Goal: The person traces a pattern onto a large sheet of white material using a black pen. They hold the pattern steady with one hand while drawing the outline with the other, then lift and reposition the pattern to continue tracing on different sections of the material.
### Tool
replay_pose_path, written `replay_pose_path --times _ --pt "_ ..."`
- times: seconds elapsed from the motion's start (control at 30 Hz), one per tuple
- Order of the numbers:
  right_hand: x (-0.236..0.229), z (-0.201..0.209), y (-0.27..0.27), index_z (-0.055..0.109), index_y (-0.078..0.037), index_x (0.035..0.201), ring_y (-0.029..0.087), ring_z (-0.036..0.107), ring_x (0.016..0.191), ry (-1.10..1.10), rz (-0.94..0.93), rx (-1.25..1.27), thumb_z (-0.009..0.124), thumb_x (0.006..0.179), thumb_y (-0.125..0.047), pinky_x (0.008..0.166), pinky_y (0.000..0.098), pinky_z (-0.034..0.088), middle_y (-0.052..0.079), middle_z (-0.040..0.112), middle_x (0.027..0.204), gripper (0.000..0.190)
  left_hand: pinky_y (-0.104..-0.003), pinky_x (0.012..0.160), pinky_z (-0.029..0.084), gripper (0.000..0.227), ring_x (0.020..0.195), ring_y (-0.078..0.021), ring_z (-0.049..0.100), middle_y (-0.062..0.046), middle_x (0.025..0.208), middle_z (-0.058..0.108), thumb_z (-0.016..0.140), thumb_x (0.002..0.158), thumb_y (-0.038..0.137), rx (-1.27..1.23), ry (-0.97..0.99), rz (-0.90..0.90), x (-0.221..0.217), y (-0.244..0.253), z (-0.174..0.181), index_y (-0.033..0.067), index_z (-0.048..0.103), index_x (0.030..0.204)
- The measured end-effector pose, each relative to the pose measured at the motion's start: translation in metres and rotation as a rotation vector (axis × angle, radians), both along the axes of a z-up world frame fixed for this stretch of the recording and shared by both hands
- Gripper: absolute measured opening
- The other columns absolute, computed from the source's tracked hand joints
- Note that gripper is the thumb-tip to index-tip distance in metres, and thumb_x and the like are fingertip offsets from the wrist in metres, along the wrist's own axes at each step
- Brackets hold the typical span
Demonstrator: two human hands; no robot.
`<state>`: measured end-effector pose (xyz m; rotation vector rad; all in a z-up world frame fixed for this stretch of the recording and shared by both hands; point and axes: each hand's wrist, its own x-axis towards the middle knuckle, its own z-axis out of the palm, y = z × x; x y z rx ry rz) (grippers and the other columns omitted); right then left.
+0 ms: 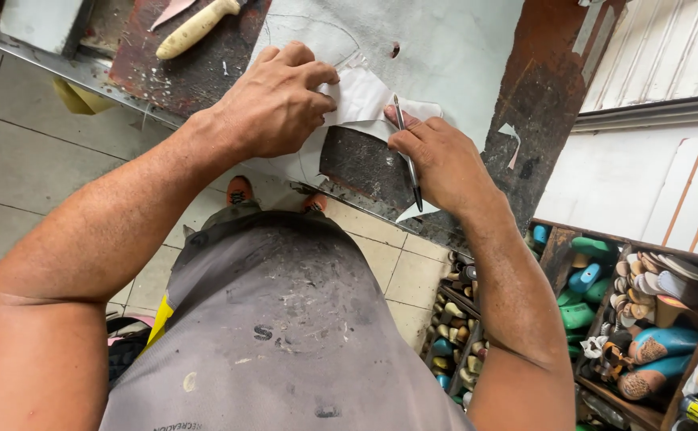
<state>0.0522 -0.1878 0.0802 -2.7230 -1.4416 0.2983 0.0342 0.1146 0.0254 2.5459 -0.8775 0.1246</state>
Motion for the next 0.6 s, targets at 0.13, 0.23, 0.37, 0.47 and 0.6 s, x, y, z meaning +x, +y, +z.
replay_pose_path --times 0.13,0.23,0.37,0.47,0.6 --pt "-0.003 -0.004 0.003 0.068 -0.015 0.116 0.027 0.051 0.083 -0.017 0.006 -0.016 0.075 0.082 0.008 0.060 0.0408 0.044 0.003 0.073 0.103 0.042 -0.049 0.096 0.034 0.018 0.128 -0.0322 0.046 -0.004 0.148 0.063 0.066 0.093 0.032 0.054 0.091 -0.054 0.006 0.007 0.015 0.0262 0.083 0.091" --pt "-0.003 -0.002 0.011 0.067 -0.017 0.120 0.027 0.053 0.083 -0.024 -0.006 -0.104 0.073 0.082 0.007 0.058 0.0415 0.047 0.002 0.073 0.111 0.045 -0.047 0.096 0.037 0.024 0.123 -0.0298 0.051 -0.004 0.150 0.060 0.057 0.098 0.025 0.171 0.205 -0.133 0.018 0.007 0.020 0.0172 0.076 0.111" --pt "-0.005 0.008 0.026 0.063 -0.017 0.125 0.030 0.052 0.083 -0.038 -0.004 -0.202 0.068 0.088 0.002 0.053 0.0454 0.047 0.006 0.070 0.121 0.042 -0.047 0.090 0.043 0.027 0.105 -0.0310 0.053 -0.007 0.120 0.067 0.049 0.105 0.020 0.228 0.204 -0.190 0.024 0.004 0.036 0.0183 0.072 0.119" --pt "-0.002 0.012 0.031 0.059 -0.017 0.126 0.033 0.054 0.090 0.009 -0.047 -0.311 0.062 0.088 0.001 0.051 0.0507 0.052 0.005 0.062 0.136 0.043 -0.049 0.088 0.038 0.039 0.106 -0.0308 0.047 -0.008 0.118 0.060 0.047 0.100 0.012 0.260 0.302 -0.199 0.035 0.000 0.045 0.0266 0.073 0.125" --pt "-0.002 0.008 0.027 0.063 -0.017 0.124 0.032 0.052 0.087 0.033 -0.026 -0.251 0.066 0.079 0.006 0.055 0.0489 0.048 0.004 0.067 0.126 0.052 -0.049 0.093 0.043 0.023 0.117 -0.0293 0.049 -0.005 0.141 0.061 0.062 0.100 0.018 0.171 0.326 -0.185 0.048 -0.005 0.039 0.0229 0.079 0.115"
